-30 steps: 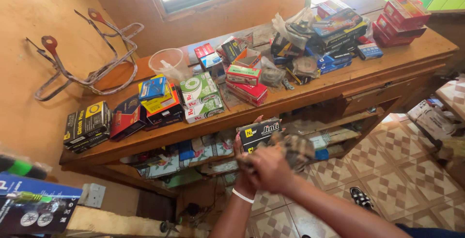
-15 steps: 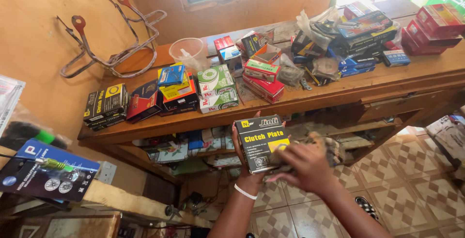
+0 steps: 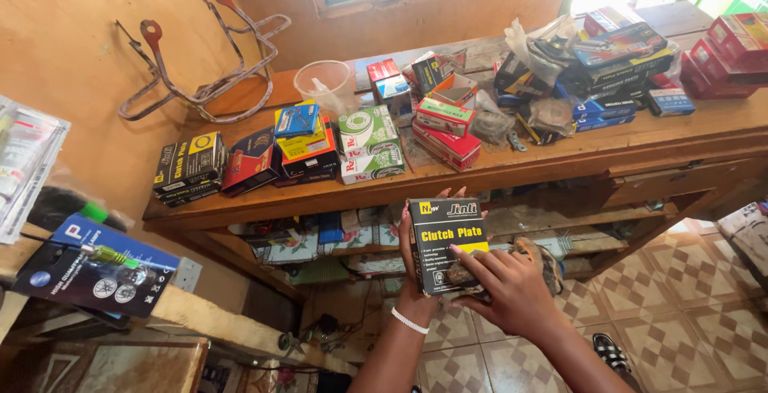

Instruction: The person repeatedly wipes the exterior of small cardboard boxes labeled 'Clutch Plate' using a cloth. They handle the boxes one at a time, wiping different sides and then placing them back on a cluttered wooden table or into a lower shelf.

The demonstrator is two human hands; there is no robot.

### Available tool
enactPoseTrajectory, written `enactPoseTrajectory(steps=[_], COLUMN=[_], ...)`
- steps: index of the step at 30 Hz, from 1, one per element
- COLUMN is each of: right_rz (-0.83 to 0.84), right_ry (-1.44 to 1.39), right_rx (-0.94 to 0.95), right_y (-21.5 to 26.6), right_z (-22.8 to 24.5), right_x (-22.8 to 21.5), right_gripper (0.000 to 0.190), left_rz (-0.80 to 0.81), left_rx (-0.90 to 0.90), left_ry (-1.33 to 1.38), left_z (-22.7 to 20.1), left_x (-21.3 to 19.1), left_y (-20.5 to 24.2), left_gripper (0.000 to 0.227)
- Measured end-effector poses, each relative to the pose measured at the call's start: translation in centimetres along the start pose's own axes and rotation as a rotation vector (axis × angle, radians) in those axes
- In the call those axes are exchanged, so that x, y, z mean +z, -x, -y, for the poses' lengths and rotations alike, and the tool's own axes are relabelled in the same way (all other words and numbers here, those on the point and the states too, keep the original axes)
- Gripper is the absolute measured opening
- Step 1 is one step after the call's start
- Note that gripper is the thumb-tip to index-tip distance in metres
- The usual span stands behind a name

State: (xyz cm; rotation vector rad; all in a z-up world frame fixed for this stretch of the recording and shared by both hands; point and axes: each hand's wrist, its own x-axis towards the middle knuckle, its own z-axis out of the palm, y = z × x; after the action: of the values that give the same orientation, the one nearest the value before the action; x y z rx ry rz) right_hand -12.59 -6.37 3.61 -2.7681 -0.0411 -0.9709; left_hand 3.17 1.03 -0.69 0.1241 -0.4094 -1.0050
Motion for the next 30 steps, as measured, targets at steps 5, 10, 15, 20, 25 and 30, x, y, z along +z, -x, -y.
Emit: enactPoseTrajectory(steps=[5,10,15,20,25,30], right_rz=[-0.037,-0.107,-0.118,-0.037,-0.151,-0.162], right_ry=[0.03,-0.083,-0.237,-0.526,-0.943,-1.189], right_rx=[0.132,0.199,0.254,0.629,0.772,0.856], right_y=[1.3,4.0,4.8,5.2,7.9,11.8], right_z=[-0.8,-0.8,-0.6,-0.5,-2.9,-7.1], right_x=[0.8,3.2,4.1,4.9,7.5,8.7], right_gripper=[0.081,0.084,0.085,0.082,0.057,0.051], left_rz=[0.073,0.083,-0.095,-0.321,-0.25,-0.134], left_rx=[0.06,0.287,0.52,0.73,0.772,0.381], left_ry=[-0.068,-0.696,-1.083,-1.557,-1.734,-1.622], left_z=[0.2,1.4,2.0,2.2,0.6,-3.1], left_x=[-0.3,0.4,1.4,2.6,3.1,4.4], left_y=[0.0,-0.2,-0.1,0.4,0.2,0.0], left_gripper=[0.081,0.07,0.04,0.025,0.026,0.019])
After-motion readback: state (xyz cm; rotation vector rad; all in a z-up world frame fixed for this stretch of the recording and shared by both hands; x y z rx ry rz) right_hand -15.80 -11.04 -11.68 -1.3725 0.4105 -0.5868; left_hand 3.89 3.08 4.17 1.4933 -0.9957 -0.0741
